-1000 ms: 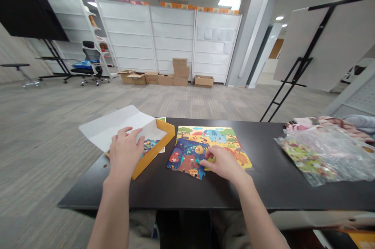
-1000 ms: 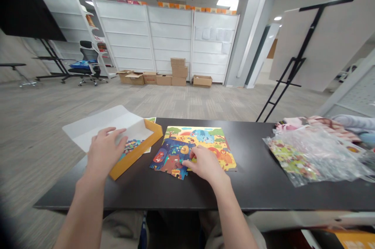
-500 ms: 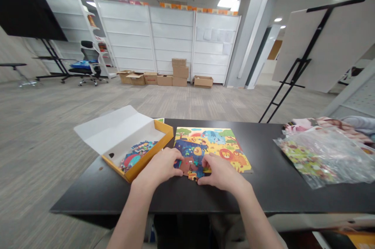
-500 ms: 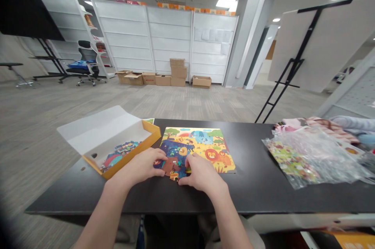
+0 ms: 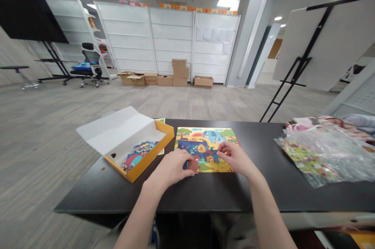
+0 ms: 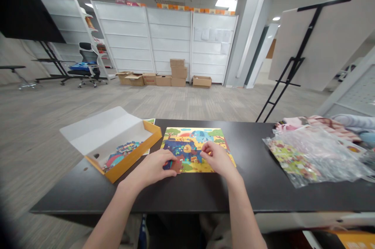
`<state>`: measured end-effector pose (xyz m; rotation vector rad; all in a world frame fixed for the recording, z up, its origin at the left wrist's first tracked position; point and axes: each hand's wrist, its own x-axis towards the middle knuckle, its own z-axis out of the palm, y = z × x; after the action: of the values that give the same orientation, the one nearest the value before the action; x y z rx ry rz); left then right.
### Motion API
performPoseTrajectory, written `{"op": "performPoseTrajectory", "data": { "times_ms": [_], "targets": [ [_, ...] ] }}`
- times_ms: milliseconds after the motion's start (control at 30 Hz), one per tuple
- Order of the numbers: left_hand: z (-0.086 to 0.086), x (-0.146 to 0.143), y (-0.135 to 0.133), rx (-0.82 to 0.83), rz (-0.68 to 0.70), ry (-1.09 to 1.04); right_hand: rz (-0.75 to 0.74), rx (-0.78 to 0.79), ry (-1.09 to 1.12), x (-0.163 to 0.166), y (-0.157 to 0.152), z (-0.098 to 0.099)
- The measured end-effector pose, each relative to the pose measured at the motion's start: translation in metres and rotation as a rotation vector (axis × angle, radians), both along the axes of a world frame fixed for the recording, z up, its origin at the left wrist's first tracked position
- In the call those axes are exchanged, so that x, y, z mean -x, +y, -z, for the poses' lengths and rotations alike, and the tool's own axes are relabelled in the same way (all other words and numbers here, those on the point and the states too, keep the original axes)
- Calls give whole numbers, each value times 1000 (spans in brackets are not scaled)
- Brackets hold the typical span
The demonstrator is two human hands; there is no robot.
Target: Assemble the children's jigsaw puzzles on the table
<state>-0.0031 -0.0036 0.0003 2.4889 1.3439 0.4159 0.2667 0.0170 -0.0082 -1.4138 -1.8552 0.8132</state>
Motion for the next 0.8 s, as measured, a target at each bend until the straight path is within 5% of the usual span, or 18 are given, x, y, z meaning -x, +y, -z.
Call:
{"op": "performPoseTrajectory", "data": {
  "times_ms": [233,433,800],
  "targets": [
    [-4,-1,-6,-15,-20,-44,214,-91,-398,0,4,7],
    [-9,-1,-9,22,-20,-106,-137,-42,-260,43,-13,-3],
    [0,-4,-6,-24,11,-95,-74,161,2,65,-8,21]
  ]
}}
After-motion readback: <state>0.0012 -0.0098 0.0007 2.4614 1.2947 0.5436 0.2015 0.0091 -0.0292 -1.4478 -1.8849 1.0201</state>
